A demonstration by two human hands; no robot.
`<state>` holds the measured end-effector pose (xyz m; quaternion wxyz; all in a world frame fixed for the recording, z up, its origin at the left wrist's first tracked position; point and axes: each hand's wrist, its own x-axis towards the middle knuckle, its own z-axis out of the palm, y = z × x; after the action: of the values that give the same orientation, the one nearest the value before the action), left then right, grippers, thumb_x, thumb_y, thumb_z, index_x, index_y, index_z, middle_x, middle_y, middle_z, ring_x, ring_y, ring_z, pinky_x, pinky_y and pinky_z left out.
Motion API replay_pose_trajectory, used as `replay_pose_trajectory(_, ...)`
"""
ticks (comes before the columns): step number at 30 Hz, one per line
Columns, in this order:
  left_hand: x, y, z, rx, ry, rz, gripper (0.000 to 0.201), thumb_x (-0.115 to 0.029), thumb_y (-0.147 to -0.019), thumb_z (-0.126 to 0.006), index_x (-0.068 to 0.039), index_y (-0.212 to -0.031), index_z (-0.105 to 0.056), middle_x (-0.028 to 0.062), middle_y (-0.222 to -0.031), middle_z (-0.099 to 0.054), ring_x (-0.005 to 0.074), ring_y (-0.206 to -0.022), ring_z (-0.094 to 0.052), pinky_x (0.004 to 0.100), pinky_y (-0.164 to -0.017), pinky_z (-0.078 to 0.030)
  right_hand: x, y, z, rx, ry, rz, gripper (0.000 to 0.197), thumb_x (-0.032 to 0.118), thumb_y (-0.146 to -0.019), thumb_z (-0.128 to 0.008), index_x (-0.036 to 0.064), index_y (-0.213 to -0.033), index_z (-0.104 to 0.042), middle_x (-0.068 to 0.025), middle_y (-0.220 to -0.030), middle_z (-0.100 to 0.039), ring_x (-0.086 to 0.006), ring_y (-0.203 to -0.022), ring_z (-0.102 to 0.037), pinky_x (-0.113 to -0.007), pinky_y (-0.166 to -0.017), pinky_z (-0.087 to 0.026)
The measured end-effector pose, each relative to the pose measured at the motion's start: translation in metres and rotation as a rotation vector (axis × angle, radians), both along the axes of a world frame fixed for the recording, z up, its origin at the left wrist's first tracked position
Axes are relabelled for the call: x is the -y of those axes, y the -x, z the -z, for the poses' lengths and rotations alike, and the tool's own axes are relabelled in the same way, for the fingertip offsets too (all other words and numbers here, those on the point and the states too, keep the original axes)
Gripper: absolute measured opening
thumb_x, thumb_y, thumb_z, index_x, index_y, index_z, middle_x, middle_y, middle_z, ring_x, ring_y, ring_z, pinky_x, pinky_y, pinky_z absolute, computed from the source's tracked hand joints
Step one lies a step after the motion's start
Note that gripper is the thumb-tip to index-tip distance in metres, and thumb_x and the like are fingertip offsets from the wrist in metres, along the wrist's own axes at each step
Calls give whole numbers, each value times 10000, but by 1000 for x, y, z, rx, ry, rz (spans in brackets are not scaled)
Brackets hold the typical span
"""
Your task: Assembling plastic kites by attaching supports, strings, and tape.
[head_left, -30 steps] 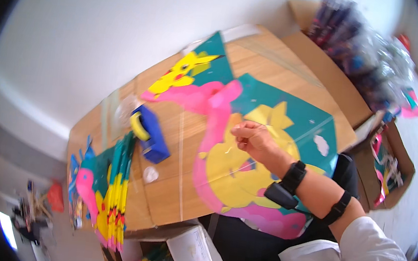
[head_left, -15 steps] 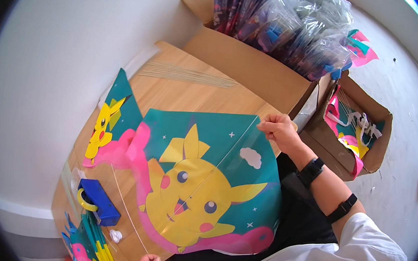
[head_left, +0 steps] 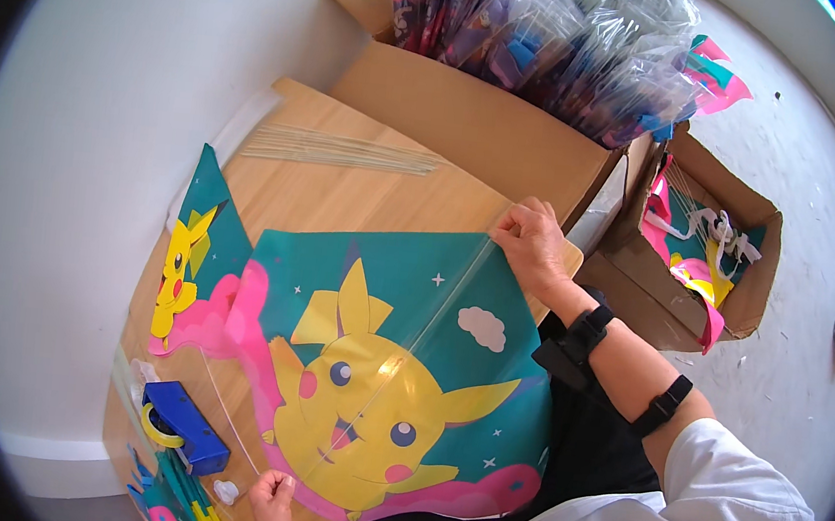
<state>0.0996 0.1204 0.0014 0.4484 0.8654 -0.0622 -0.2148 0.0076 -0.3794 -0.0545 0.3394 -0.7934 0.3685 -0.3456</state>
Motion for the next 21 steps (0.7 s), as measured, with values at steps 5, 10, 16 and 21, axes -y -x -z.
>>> replay_pose_trajectory(5,6,7,3,-32,-15,-27,53,-47,-808,-600,-25,-769,-572,-22,-640,-524,49,-565,-444,194,-530,-348,2,0,-3,-64,62,17,84,81,-647,-664,29,-631,-600,-119,-804,-577,-317,-875,-533,-405,-737,-454)
replay_pose_trajectory(10,10,9,-1,-50,-90,-19,74,-40,-799,-610,-20,-747,-561,-42,-679,-482,60,-637,-431,220,-579,-354,2,-9,6,-100,186,52,75,102,-652,-646,37,-638,-611,-135,-795,-586,-328,-836,-546,-416,-705,-467)
replay_pose_trajectory(16,11,0,14,69,-10,4,88,-58,-803,-621,-27,-763,-550,-28,-650,-452,77,-605,-427,223,-554,-355,10,-7,24,-195,115,-3,106,178,-680,-669,74,-693,-657,-128,-814,-600,-322,-848,-555,-409,-719,-462)
replay_pose_trajectory(21,10,0,9,-200,51,-107,61,-64,-811,-631,-18,-800,-592,-16,-630,-512,58,-536,-448,206,-484,-358,8,-8,21,-202,179,-58,157,182,-712,-672,34,-704,-621,-118,-794,-572,-299,-832,-549,-390,-740,-447)
